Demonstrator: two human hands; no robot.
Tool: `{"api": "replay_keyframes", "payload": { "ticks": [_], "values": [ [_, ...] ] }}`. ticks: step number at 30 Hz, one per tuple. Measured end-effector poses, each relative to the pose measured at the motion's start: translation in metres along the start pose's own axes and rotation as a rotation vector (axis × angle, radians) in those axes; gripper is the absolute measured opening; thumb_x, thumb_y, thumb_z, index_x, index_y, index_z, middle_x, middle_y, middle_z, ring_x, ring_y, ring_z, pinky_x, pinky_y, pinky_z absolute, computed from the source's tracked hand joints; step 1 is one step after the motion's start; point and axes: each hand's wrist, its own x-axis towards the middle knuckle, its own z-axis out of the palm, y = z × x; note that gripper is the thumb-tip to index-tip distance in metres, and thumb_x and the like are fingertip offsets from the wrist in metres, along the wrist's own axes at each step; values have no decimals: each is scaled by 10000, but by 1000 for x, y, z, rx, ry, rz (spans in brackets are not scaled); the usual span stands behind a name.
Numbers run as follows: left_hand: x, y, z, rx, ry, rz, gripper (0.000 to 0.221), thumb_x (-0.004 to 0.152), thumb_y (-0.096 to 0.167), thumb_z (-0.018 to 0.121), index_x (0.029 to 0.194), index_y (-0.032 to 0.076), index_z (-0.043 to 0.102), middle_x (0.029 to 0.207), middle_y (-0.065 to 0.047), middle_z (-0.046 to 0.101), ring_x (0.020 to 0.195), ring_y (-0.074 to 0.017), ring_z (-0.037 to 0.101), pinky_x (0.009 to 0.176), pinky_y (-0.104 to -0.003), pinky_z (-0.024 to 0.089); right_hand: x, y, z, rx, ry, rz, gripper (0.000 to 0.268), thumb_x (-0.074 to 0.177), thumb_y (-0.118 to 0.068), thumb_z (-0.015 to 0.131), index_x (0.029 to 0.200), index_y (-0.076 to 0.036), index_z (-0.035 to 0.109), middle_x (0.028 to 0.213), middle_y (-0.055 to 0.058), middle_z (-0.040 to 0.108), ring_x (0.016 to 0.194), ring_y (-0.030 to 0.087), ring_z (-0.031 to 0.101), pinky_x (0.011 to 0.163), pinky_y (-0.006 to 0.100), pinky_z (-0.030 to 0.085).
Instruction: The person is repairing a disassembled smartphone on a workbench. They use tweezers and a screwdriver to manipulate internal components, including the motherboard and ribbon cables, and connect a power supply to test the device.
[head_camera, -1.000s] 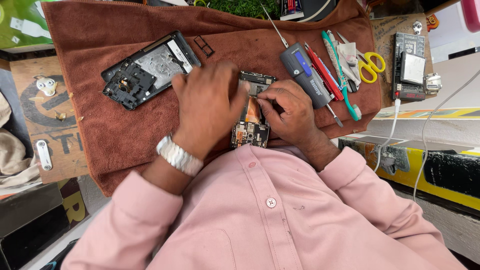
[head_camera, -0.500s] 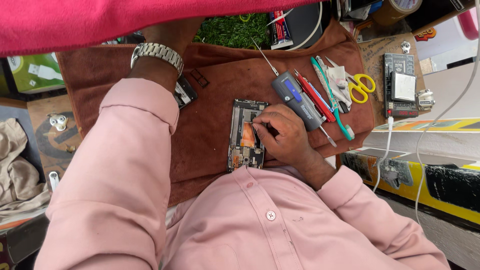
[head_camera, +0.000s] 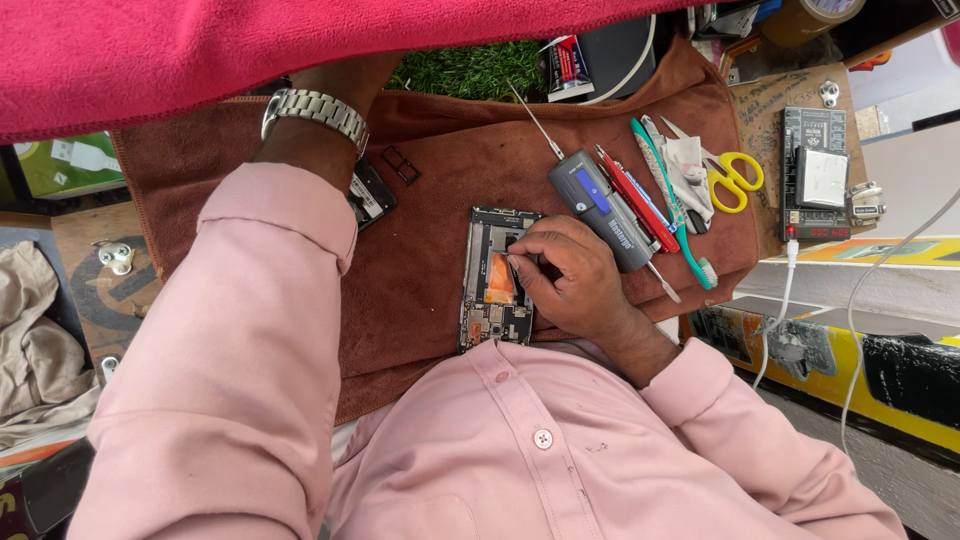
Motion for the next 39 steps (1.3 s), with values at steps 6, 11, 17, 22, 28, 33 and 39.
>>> {"api": "replay_keyframes", "payload": {
  "ticks": [6,11,17,22,28,33,39],
  "values": [
    [11,13,-40,-162,84,57,264,1083,325,629,1070,118,792,859,-82,772,715,-215,731,619,-407,604,1,0,-1,-3,7,-29,118,909,-44,783,986,-18,698,979,113,692,886,250,682,779,357,560],
    [15,40,-101,-137,-299,-357,425,1076,501,634,1085,93,751,859,-167,744,772,-312,714,687,-503,578,0,-1,-2,29,30,10,104,945,-54,754,1007,-16,680,997,120,702,877,238,690,763,344,563],
    [-29,108,-193,-21,-348,-35,550,906,85,675,1447,140,588,1553,-168,458,1458,-387,411,1105,-685,328,-6,-1,0,13,154,69,99,1030,-61,696,1066,4,631,1011,130,697,899,224,705,811,324,566],
    [-58,143,-230,-306,-393,285,700,790,147,703,1473,213,565,1498,-96,478,1392,-340,411,1034,-673,319,-16,3,7,184,289,202,112,1041,0,658,1135,36,607,1049,117,683,913,126,663,805,254,557],
    [-43,154,-227,-314,-584,409,722,742,209,747,1436,264,555,1412,-63,518,1313,-314,441,1021,-616,309,-20,2,3,251,351,152,166,1032,24,654,1193,51,624,1092,108,656,942,121,642,817,243,550],
    [-39,147,-238,-213,-658,310,841,608,373,848,1375,185,558,1238,-85,577,1246,-307,478,1031,-575,316,-15,-4,-5,55,259,-4,95,985,43,697,1072,15,674,1042,136,694,932,223,688,835,308,559],
    [-70,134,-261,-303,-575,-24,894,619,418,881,1349,35,536,1232,-143,594,1152,-336,552,918,-498,389,-6,-14,-11,-46,121,-96,118,913,34,749,1020,0,713,999,141,713,920,265,697,829,357,561]
  ]
}}
